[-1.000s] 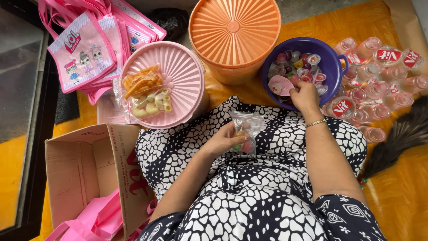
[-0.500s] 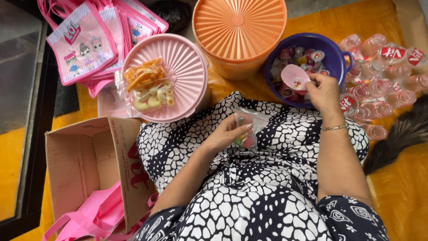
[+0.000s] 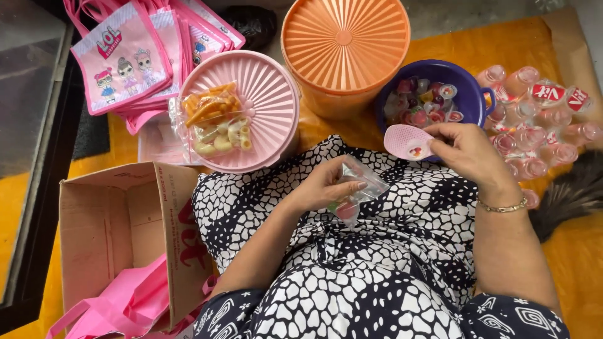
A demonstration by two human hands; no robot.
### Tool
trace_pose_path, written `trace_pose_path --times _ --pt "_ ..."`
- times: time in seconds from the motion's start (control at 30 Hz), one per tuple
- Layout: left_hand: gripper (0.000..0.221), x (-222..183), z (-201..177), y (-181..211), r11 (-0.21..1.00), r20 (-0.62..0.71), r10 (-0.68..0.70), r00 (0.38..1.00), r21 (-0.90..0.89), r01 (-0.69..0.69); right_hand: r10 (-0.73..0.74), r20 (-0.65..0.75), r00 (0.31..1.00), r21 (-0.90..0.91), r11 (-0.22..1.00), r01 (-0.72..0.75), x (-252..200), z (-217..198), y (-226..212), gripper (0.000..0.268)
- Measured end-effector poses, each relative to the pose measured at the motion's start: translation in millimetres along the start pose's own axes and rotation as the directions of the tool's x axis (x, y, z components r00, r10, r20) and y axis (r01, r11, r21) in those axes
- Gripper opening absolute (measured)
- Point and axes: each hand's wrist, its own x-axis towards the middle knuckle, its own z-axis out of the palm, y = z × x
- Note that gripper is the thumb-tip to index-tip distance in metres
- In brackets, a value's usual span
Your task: The person fills small plastic bags with various snacks, including orange sticks and white crackers, using a spoon to add small jelly-like cups into the bags.
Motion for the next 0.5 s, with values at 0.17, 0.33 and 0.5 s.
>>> trace_pose_path --times 0.17,0.33,0.5 --pt "0.015 -1.0 -6.1 1.5 0.992 0.060 -0.007 0.998 0.128 -0.001 -0.073 0.136 0.988 0.026 0.997 0.070 -11.0 -4.6 -25.4 0.028" --pt "0.019 -1.3 -10.0 -3.6 0.971 0.182 -0.012 0.983 0.238 -0.033 -0.086 0.222 0.971 0.012 0.996 0.085 -17.2 -5.9 -39.2 0.030" --pt "0.030 0.1 -9.4 -1.2 0.958 0.201 -0.030 0.979 0.285 -0.029 -0.124 0.280 0.952 -0.078 0.985 0.152 -21.2 -10.0 -50.3 0.026"
